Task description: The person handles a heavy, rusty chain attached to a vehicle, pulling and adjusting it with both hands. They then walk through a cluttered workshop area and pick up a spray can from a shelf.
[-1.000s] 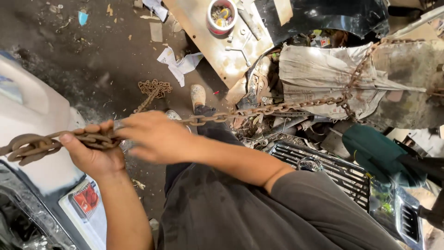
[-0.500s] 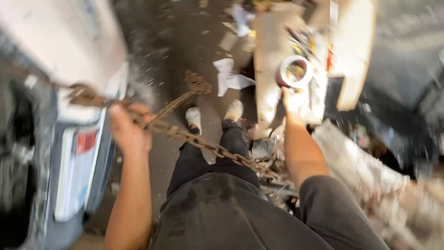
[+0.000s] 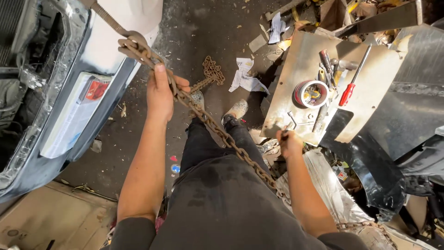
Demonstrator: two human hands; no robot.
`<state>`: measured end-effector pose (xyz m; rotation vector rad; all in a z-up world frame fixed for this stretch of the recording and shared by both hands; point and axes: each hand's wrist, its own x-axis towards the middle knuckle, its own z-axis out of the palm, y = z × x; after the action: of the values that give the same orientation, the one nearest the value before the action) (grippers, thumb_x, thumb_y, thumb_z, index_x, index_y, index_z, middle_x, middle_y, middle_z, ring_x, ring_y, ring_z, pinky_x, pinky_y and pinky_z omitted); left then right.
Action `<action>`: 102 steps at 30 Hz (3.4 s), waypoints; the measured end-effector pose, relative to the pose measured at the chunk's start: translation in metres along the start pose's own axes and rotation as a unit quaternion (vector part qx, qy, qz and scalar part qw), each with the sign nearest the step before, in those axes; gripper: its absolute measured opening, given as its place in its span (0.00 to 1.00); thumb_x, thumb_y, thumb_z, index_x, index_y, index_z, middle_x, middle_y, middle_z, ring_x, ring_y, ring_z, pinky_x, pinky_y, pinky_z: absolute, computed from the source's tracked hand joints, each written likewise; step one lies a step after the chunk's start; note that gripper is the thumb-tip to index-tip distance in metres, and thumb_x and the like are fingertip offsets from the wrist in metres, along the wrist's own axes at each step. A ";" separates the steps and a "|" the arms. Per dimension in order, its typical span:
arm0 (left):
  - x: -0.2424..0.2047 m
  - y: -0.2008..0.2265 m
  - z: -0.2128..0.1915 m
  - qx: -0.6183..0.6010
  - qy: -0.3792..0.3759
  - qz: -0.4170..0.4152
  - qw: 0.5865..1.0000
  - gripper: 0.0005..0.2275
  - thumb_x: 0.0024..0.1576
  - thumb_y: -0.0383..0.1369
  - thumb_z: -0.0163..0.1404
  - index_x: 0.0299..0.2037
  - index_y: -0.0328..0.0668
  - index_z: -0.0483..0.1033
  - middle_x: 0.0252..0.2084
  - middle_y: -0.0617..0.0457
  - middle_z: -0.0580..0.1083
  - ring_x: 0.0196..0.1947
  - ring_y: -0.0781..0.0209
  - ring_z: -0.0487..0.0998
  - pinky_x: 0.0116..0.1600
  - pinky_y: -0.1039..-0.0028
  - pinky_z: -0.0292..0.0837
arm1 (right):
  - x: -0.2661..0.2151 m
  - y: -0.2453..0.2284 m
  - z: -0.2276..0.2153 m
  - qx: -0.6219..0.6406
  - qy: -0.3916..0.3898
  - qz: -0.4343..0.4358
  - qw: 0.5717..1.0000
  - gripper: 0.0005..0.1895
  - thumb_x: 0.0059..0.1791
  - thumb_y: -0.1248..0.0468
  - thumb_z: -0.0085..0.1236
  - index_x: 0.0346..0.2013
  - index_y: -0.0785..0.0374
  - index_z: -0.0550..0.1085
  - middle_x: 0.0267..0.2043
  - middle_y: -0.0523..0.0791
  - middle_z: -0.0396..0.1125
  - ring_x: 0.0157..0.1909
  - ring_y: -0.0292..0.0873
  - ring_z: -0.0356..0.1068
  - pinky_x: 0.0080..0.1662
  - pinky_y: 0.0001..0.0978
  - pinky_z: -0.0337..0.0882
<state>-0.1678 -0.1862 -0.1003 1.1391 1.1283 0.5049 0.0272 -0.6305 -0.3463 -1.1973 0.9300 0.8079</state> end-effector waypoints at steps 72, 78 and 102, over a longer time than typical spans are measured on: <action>-0.027 -0.025 0.045 -0.179 -0.104 0.089 0.974 0.16 0.67 0.40 0.46 0.31 0.37 0.73 0.25 0.54 0.75 0.25 0.66 0.77 0.32 0.72 0.73 | -0.261 -0.056 0.423 -0.666 -0.409 -0.432 0.450 0.16 0.52 0.72 0.56 0.54 0.58 0.77 0.50 0.45 0.71 0.48 0.43 0.71 0.48 0.34 0.72; -0.030 -0.021 0.042 -0.217 -0.113 0.030 0.969 0.12 0.65 0.40 0.46 0.37 0.38 0.69 0.26 0.54 0.73 0.26 0.64 0.79 0.29 0.71 0.73 | -0.236 -0.033 0.450 -0.634 -0.577 -0.288 0.427 0.17 0.50 0.78 0.53 0.52 0.63 0.77 0.53 0.44 0.72 0.54 0.40 0.72 0.55 0.31 0.73; -0.028 -0.043 0.032 -0.160 -0.090 0.093 0.979 0.09 0.63 0.33 0.51 0.41 0.31 0.74 0.33 0.53 0.76 0.32 0.66 0.77 0.38 0.72 0.74 | -0.232 0.003 0.418 -0.597 -0.503 -0.146 0.608 0.30 0.53 0.47 0.51 0.65 0.61 0.68 0.37 0.42 0.69 0.31 0.35 0.65 0.30 0.29 0.67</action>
<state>-0.1592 -0.2400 -0.1264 0.9882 0.7543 0.6875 -0.0036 -0.2271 -0.0913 -1.5383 -0.9594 1.6429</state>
